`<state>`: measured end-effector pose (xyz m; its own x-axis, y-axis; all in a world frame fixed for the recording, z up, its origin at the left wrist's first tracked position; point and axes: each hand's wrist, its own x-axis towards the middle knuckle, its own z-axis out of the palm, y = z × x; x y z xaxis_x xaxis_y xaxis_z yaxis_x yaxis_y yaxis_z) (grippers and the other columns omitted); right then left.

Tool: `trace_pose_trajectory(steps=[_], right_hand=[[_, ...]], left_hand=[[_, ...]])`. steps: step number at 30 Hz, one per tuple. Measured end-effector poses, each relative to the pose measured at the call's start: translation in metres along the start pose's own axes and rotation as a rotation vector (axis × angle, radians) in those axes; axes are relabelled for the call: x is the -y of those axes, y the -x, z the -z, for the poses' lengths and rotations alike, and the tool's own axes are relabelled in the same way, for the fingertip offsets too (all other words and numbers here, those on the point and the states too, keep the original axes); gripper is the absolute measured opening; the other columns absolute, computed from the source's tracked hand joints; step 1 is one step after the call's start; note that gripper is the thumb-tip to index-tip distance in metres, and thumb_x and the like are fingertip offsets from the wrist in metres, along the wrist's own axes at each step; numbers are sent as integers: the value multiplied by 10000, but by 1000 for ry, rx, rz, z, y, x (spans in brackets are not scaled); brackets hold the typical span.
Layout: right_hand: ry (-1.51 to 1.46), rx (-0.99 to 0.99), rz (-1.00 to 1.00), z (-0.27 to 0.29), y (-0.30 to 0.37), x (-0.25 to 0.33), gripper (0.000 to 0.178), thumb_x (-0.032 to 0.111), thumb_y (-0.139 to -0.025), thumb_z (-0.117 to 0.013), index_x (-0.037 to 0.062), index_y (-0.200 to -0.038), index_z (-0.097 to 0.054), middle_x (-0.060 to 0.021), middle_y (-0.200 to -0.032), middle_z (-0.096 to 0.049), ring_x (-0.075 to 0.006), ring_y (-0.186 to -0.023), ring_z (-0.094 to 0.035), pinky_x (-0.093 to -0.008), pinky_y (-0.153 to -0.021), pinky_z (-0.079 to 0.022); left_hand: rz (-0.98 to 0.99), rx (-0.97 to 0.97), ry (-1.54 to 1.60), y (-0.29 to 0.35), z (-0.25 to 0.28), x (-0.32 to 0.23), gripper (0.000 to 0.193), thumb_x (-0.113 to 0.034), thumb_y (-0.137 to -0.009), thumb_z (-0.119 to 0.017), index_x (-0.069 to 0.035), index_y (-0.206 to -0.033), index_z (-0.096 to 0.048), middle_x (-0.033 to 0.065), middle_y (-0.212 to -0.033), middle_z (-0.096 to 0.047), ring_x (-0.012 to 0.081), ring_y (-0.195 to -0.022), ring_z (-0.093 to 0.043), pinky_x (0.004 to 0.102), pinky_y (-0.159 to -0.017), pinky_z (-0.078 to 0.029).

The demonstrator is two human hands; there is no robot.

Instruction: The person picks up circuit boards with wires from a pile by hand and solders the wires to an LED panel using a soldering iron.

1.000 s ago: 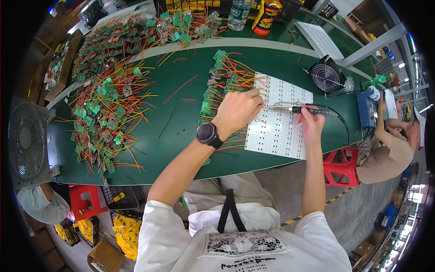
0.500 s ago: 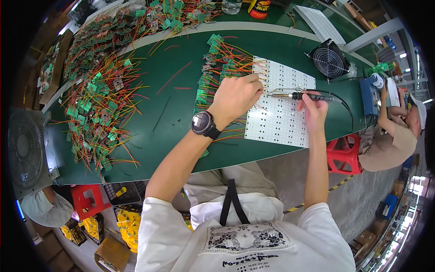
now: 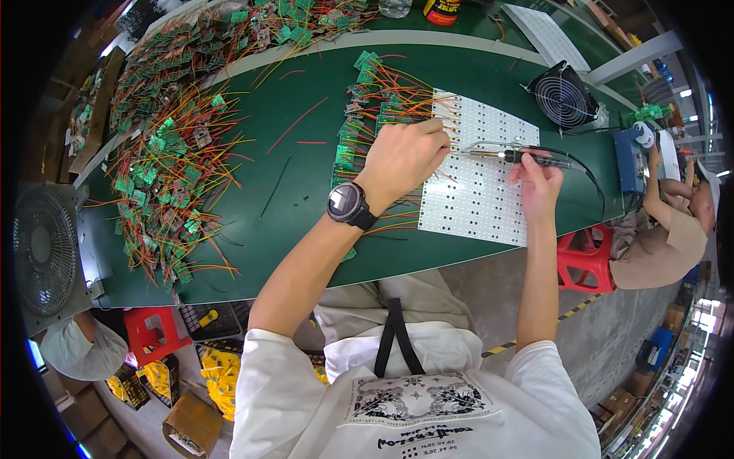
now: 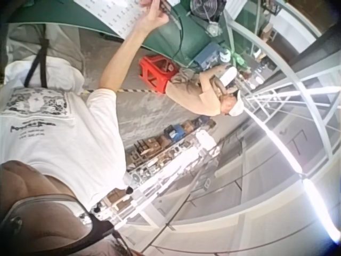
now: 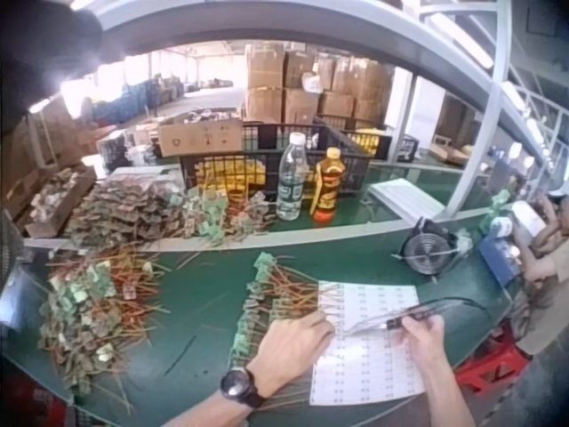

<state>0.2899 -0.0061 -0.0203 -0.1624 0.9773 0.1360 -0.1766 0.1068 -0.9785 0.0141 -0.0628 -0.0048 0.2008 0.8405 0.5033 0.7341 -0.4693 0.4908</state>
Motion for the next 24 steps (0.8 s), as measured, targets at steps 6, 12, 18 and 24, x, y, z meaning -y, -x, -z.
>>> trace_pose_trajectory(steps=[6, 12, 18, 24], right_hand=[[-119, -49, -11, 0, -3, 1, 177, 60, -891, -658, -56, -1023, -642, -114, -735, -664, -174, -569, -609, -269, -519, -443], [-123, -27, -50, 5, -5, 0, 177, 66, -896, -658, -51, -1029, -646, -109, -741, -669, -157, -573, -606, -265, -531, -446], [-29, 31, -173, 7, -11, 6, 191, 93, -900, -669, -43, -1032, -648, -99, -771, -672, -151, -613, -615, -260, -558, -459], [-39, 30, -69, 7, -5, -1, 207, 87, -914, -655, -53, -1064, -629, -95, -781, -661, -153, -613, -593, -272, -570, -447]], left_hand=[[8, 8, -14, 0, 3, -1, 123, -177, -835, -665, -58, -805, -673, 50, -806, -616, 264, -664, -623, 378, -564, -489], [-76, 9, 152, -6, 16, -8, 214, -224, -901, -626, -41, -794, -655, 73, -824, -618, 286, -660, -607, 390, -571, -472], [-87, 172, 127, -7, 18, -9, 228, -233, -911, -612, -35, -805, -650, 85, -806, -598, 305, -692, -599, 401, -581, -464], [-130, 95, 71, -6, 14, -3, 149, -196, -872, -647, -52, -851, -678, 66, -804, -594, 285, -697, -609, 390, -586, -482]])
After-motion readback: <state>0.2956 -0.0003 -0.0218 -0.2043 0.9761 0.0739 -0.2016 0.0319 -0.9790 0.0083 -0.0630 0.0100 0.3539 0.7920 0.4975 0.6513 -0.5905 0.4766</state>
